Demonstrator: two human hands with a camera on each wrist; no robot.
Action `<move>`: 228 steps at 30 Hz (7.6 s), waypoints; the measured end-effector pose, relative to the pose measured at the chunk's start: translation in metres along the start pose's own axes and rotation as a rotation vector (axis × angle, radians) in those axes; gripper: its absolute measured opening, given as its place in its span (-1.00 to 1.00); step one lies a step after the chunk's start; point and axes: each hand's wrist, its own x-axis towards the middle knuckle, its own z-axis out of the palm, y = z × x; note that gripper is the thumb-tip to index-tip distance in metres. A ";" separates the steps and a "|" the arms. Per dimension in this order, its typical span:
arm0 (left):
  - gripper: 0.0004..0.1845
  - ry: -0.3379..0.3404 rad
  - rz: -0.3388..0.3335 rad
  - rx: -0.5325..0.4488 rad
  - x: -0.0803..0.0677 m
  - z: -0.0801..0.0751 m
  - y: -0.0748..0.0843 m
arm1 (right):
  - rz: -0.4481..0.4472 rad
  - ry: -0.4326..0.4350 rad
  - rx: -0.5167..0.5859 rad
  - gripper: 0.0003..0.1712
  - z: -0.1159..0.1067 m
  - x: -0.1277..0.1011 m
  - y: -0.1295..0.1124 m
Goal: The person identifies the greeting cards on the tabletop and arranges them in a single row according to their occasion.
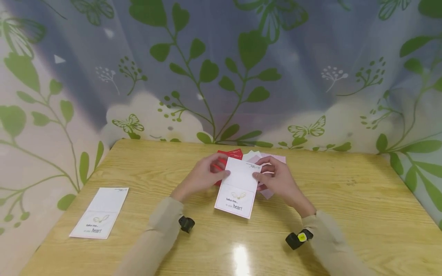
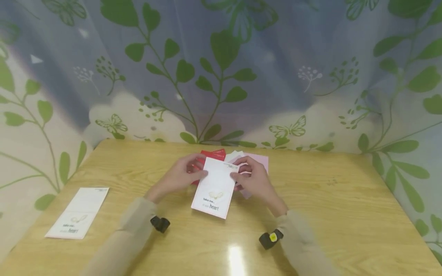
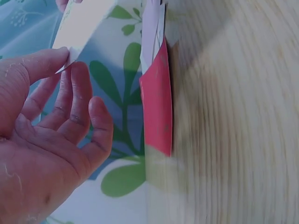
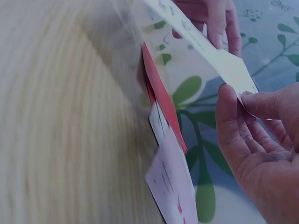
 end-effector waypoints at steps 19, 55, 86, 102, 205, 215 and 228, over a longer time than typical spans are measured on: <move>-0.75 -0.032 0.019 0.150 -0.029 -0.051 -0.026 | 0.024 -0.107 0.041 -0.73 0.064 0.003 -0.004; -0.89 0.026 -0.076 0.522 -0.091 -0.144 -0.082 | -0.307 -0.281 -0.567 -0.83 0.185 0.033 -0.031; -0.84 -0.037 -0.119 0.626 -0.111 -0.198 -0.130 | -0.259 -0.348 -0.850 -0.83 0.254 0.061 -0.047; -0.85 -0.060 -0.166 0.617 -0.110 -0.201 -0.127 | -0.240 -0.360 -0.906 -0.86 0.256 0.061 -0.051; -0.59 -0.170 0.051 0.419 0.026 -0.073 -0.047 | -0.113 -0.069 -0.666 -0.52 0.028 0.082 -0.001; -0.32 -0.244 -0.003 0.473 0.061 -0.056 -0.036 | -0.023 -0.103 -0.731 -0.35 0.024 0.095 0.004; -0.06 -0.379 -0.113 0.660 0.080 -0.046 -0.019 | 0.042 -0.108 -0.900 -0.17 0.031 0.100 0.003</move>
